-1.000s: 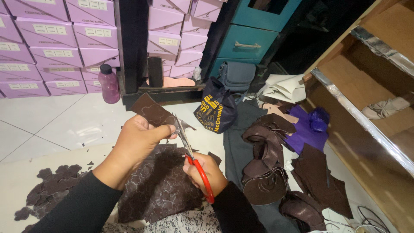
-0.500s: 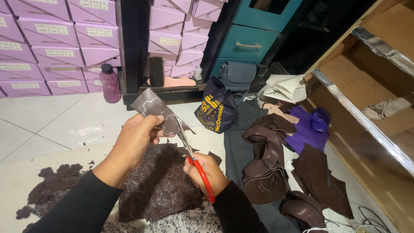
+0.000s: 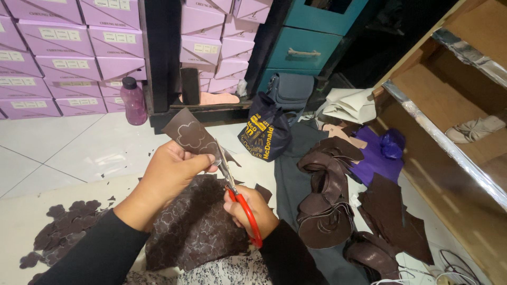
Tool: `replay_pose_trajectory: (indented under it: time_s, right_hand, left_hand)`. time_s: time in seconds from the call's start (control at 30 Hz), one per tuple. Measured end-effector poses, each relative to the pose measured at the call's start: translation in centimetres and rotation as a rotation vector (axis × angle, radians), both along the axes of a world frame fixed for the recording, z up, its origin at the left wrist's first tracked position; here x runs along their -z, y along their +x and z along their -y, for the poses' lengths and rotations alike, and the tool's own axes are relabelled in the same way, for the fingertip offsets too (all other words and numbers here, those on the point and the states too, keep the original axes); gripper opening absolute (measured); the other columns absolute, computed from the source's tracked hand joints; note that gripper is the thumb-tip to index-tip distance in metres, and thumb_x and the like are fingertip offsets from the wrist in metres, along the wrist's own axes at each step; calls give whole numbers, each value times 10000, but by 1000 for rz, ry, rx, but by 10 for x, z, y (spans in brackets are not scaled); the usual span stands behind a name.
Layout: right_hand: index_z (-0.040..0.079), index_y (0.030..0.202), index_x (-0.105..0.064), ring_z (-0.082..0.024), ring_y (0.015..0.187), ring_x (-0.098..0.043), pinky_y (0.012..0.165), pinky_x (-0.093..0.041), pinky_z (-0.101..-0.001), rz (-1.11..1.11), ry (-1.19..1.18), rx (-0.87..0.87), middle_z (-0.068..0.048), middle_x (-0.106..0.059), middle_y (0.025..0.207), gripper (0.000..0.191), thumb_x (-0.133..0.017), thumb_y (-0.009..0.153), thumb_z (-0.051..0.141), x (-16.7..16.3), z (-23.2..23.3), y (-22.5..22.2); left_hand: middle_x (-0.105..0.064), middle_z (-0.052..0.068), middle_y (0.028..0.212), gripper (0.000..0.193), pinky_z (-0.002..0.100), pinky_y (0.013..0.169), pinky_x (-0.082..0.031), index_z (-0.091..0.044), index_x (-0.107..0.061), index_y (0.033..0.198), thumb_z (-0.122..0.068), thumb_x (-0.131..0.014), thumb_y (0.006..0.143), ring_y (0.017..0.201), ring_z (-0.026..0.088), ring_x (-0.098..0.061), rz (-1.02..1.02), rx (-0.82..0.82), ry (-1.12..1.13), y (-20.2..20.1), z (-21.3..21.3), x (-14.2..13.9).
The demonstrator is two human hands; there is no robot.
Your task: The person uses red-handled scissors to cut flower-shaped pieces from a brown patterned fabric. They hold the fabric with the left hand and cut along the outlines, then place the cut pieces into a growing pile on the floor.
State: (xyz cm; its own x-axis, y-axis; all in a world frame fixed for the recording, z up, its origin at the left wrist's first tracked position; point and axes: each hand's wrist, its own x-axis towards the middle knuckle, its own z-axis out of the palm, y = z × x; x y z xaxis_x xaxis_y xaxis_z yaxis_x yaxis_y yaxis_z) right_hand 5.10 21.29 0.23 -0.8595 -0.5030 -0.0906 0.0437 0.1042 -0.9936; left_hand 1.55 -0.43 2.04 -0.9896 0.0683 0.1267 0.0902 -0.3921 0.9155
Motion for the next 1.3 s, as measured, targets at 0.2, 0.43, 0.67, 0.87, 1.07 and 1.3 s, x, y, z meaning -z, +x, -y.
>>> replay_pose_trajectory:
  time_s: [0.2,0.43,0.67,0.87,1.07,1.3]
  right_hand:
    - [66,839,-509,-82,542,-436,509,-355,-254,-26,4,-5,11,-458,666,117,-597,887,126,3,-3,-1]
    - [56,896,-522,-98,618,-493,578,-424,-258,55,-96,48,4,-491,750,61,-576,877,77,8,4,-3]
    - [54,885,-522,-85,555,-471,517,-392,-249,-11,-101,133,10,-476,706,69,-566,928,88,6,8,2]
    - [62,888,-531,-74,526,-464,485,-376,-249,-107,-44,220,20,-473,655,64,-563,937,87,3,16,8]
    - [50,873,-555,-75,491,-465,468,-374,-254,-133,-4,301,20,-490,604,79,-568,935,96,8,23,10]
    - [44,918,-541,-85,536,-471,501,-387,-258,-20,-118,213,1,-498,695,68,-572,952,94,15,17,4]
  left_hand:
    - [-755,79,929,131,277,750,-591,28,-701,992,7,-685,864,805,135,-712,5,-14,14,3,-3,-6]
    - [-691,138,701,219,264,527,-431,86,-720,771,-97,-805,856,571,138,-587,167,-67,-81,6,-10,-2]
    - [-788,141,772,153,228,474,-382,56,-772,804,-93,-746,827,530,80,-502,251,-37,127,12,-23,-5]
    - [-772,165,869,184,221,512,-416,78,-732,899,-101,-750,857,598,93,-560,337,-60,289,15,-39,-4]
    - [-774,215,958,191,212,547,-444,78,-737,927,-103,-727,867,679,108,-622,354,-35,405,14,-45,3]
    - [-779,174,881,177,217,513,-406,76,-727,901,-97,-729,863,592,89,-540,345,-66,361,15,-43,-3]
